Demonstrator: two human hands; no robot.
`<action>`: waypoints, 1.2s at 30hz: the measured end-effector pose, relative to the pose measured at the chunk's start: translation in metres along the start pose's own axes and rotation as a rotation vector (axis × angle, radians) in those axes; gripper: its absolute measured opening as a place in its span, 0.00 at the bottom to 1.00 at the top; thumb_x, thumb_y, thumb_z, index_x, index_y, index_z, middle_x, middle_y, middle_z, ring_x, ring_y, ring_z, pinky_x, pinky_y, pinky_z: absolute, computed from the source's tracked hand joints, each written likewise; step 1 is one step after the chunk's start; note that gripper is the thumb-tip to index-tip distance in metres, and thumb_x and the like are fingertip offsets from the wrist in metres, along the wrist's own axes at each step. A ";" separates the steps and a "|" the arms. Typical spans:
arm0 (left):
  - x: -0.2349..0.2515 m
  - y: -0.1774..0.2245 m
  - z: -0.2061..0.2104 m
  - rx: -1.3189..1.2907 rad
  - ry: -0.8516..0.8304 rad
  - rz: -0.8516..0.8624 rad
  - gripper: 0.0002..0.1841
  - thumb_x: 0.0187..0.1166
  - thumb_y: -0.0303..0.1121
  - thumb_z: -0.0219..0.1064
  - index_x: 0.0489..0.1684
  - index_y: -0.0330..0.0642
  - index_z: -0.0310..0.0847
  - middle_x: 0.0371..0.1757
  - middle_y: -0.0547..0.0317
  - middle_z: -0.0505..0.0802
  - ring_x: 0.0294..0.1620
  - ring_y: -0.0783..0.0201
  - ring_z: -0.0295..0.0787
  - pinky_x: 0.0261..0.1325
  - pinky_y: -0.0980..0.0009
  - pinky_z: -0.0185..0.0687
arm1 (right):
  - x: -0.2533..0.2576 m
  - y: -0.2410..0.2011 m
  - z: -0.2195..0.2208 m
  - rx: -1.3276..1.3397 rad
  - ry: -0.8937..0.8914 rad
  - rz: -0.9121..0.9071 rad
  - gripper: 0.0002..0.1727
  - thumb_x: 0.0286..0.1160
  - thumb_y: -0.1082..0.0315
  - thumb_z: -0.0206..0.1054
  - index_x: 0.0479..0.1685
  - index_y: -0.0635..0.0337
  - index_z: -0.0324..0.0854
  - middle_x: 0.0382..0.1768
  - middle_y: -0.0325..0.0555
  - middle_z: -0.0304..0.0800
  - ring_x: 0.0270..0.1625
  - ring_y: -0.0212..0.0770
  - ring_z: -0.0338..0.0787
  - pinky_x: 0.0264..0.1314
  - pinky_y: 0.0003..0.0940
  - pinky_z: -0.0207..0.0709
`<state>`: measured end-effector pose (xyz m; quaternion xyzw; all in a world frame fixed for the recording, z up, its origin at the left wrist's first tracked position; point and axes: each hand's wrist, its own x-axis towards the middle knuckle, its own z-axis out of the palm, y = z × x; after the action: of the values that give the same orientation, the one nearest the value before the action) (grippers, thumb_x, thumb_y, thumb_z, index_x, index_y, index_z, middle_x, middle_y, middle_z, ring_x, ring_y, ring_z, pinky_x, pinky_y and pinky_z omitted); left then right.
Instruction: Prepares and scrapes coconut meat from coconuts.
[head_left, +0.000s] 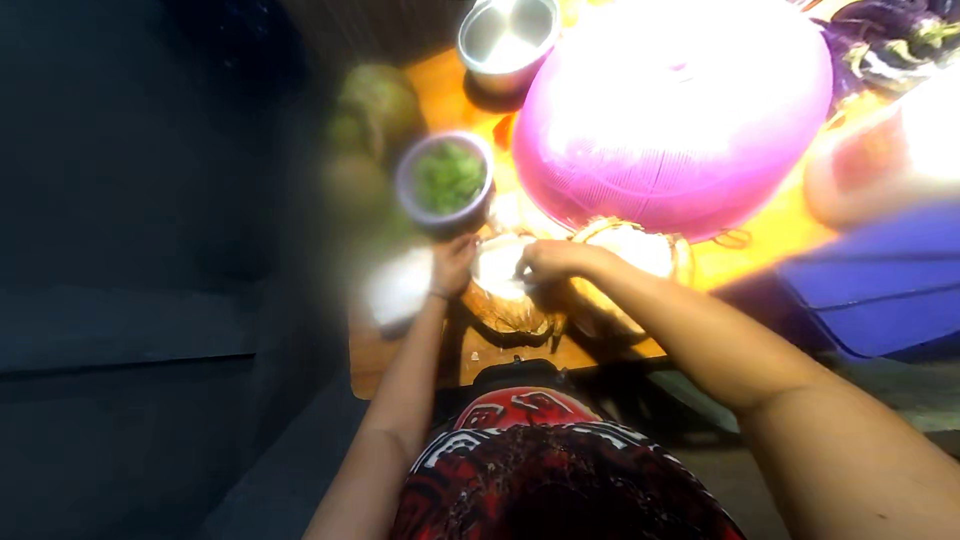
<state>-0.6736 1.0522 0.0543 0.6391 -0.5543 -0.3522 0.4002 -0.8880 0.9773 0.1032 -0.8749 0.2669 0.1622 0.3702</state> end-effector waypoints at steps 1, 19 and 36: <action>-0.001 0.000 0.001 0.002 -0.002 0.005 0.13 0.87 0.30 0.60 0.59 0.35 0.88 0.57 0.49 0.94 0.58 0.67 0.90 0.68 0.65 0.82 | -0.009 -0.007 -0.008 -0.032 -0.066 0.070 0.11 0.83 0.67 0.67 0.54 0.59 0.92 0.49 0.61 0.93 0.58 0.62 0.90 0.62 0.68 0.77; 0.004 0.007 0.000 0.041 -0.043 -0.057 0.15 0.89 0.34 0.60 0.63 0.38 0.88 0.62 0.51 0.93 0.64 0.62 0.89 0.73 0.58 0.79 | 0.000 -0.024 -0.031 -0.156 -0.025 0.188 0.12 0.83 0.61 0.67 0.50 0.59 0.92 0.50 0.61 0.92 0.60 0.65 0.89 0.57 0.74 0.77; 0.007 0.002 -0.001 0.023 -0.063 -0.051 0.15 0.89 0.35 0.60 0.63 0.38 0.87 0.61 0.50 0.94 0.62 0.62 0.90 0.72 0.58 0.80 | -0.020 -0.025 0.008 -0.055 0.007 0.295 0.11 0.81 0.62 0.69 0.55 0.52 0.92 0.53 0.59 0.93 0.61 0.65 0.90 0.59 0.72 0.78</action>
<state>-0.6723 1.0451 0.0570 0.6460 -0.5543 -0.3760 0.3662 -0.8901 1.0043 0.1211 -0.8365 0.3894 0.2191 0.3171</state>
